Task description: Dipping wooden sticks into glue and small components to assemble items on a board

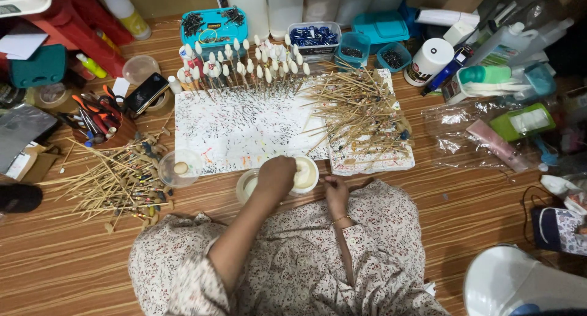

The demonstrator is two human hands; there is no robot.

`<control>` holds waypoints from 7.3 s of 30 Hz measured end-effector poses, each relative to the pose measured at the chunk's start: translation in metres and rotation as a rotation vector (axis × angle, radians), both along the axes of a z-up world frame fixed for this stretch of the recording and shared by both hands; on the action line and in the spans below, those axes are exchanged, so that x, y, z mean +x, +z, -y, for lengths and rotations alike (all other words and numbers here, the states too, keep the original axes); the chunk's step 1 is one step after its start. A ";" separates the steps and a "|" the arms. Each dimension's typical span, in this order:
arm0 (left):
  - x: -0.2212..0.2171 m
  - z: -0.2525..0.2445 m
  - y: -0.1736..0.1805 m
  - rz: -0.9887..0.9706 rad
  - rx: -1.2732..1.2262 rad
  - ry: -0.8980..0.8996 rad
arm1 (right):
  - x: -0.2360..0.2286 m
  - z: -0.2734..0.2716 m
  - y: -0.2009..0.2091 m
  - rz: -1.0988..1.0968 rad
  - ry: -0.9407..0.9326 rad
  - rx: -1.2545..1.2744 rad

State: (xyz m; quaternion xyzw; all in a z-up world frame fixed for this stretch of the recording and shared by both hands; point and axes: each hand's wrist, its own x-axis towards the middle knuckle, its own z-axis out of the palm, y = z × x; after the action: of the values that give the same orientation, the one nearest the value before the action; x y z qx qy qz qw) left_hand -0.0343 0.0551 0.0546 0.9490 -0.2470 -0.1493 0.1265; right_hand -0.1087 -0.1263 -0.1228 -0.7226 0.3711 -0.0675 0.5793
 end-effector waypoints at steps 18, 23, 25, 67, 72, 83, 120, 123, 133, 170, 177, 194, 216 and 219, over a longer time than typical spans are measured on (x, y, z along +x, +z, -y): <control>-0.081 -0.047 -0.057 0.302 -0.402 0.308 | 0.001 -0.003 0.002 -0.016 0.045 -0.061; -0.087 -0.055 -0.039 0.317 -0.464 0.369 | 0.005 0.004 -0.018 -0.008 0.020 -0.073; -0.095 -0.054 -0.038 0.411 -0.492 0.392 | 0.000 0.006 -0.022 0.010 0.008 -0.056; -0.103 -0.037 -0.012 0.498 -0.405 0.388 | -0.003 -0.005 0.006 -0.006 0.059 -0.067; -0.107 -0.033 0.017 0.818 -0.728 0.450 | -0.001 -0.004 0.000 0.017 0.048 -0.078; -0.106 -0.035 -0.007 0.552 -0.375 0.410 | 0.000 0.005 -0.018 0.034 0.036 -0.041; -0.019 -0.133 0.081 -0.675 -0.149 0.337 | 0.003 0.004 -0.021 -0.066 0.046 -0.034; 0.040 -0.140 -0.025 -0.308 0.256 0.182 | 0.007 0.010 -0.019 -0.054 0.047 -0.053; -0.015 -0.028 0.065 -0.034 0.442 -0.062 | 0.003 0.002 -0.007 -0.063 0.027 -0.032; -0.023 -0.078 -0.060 0.220 0.391 0.015 | -0.005 -0.009 0.026 0.006 0.045 -0.026; -0.070 -0.125 -0.029 0.148 0.150 0.218 | -0.003 -0.007 0.020 0.000 0.021 -0.038; -0.101 -0.182 -0.097 0.712 -0.614 0.320 | -0.001 -0.008 0.009 -0.022 0.053 -0.084; -0.104 -0.188 -0.079 0.633 -0.941 0.418 | 0.002 -0.002 -0.006 -0.009 0.025 -0.061; -0.102 -0.198 -0.107 0.613 -1.019 0.433 | 0.002 -0.001 -0.007 -0.026 0.029 -0.081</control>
State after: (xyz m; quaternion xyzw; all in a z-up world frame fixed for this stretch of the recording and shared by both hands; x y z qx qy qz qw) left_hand -0.1367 0.2536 -0.0528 0.7978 -0.1145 0.2948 0.5134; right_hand -0.1067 -0.1251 -0.1297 -0.7515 0.3651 -0.0648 0.5457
